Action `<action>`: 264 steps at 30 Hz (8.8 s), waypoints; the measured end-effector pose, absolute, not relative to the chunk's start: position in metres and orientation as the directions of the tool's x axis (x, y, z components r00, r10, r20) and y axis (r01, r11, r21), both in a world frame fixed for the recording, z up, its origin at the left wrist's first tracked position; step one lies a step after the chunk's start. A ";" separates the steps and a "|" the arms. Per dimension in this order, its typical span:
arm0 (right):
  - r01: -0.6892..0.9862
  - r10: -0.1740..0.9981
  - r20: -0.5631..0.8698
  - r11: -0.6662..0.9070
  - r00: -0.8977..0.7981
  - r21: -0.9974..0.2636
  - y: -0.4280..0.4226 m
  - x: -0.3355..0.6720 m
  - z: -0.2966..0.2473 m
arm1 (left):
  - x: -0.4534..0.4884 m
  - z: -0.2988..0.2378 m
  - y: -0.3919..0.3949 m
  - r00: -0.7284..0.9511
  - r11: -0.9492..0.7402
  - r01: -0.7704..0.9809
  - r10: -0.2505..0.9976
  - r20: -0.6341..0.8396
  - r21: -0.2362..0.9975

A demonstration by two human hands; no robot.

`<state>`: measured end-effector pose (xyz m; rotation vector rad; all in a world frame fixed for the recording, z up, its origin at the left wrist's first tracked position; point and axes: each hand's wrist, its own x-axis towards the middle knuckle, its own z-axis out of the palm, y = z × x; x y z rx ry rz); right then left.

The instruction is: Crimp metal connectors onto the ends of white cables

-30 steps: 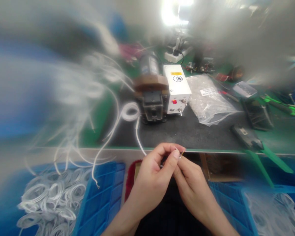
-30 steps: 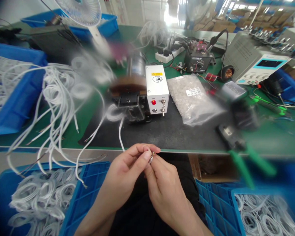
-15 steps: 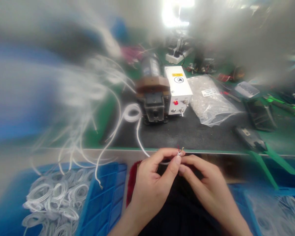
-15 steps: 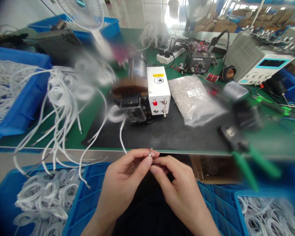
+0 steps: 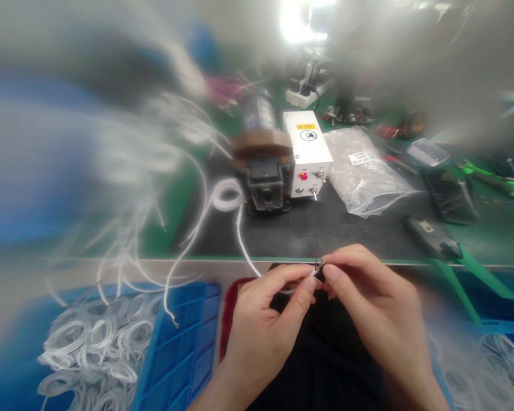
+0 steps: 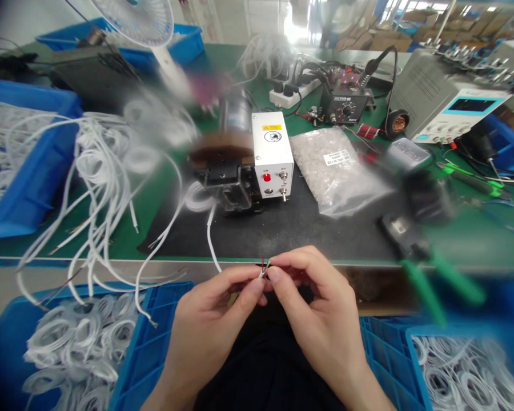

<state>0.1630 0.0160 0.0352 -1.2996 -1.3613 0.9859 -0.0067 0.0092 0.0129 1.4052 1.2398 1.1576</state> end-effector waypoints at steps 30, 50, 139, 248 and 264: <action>0.707 0.850 0.524 0.405 -0.058 -0.580 0.011 0.165 0.031 | -0.001 0.005 0.012 -0.008 -0.330 0.398 0.932 0.363 0.856; 0.822 0.803 0.586 0.402 -0.106 -0.402 0.004 0.168 0.018 | -0.001 -0.007 0.011 0.022 -0.432 0.632 0.840 0.542 0.644; 0.115 0.996 0.090 0.087 0.017 -0.990 0.016 0.159 0.024 | 0.001 0.004 0.017 -0.015 -0.094 -0.087 0.996 0.093 0.992; 0.187 0.997 0.055 0.065 -0.055 -0.980 0.021 0.175 0.027 | -0.008 0.010 0.026 0.092 -0.238 0.172 0.970 0.225 0.956; 0.214 0.996 -0.002 0.018 -0.091 -0.977 0.027 0.177 0.028 | -0.013 0.013 0.032 0.211 -0.147 0.121 0.970 0.120 0.982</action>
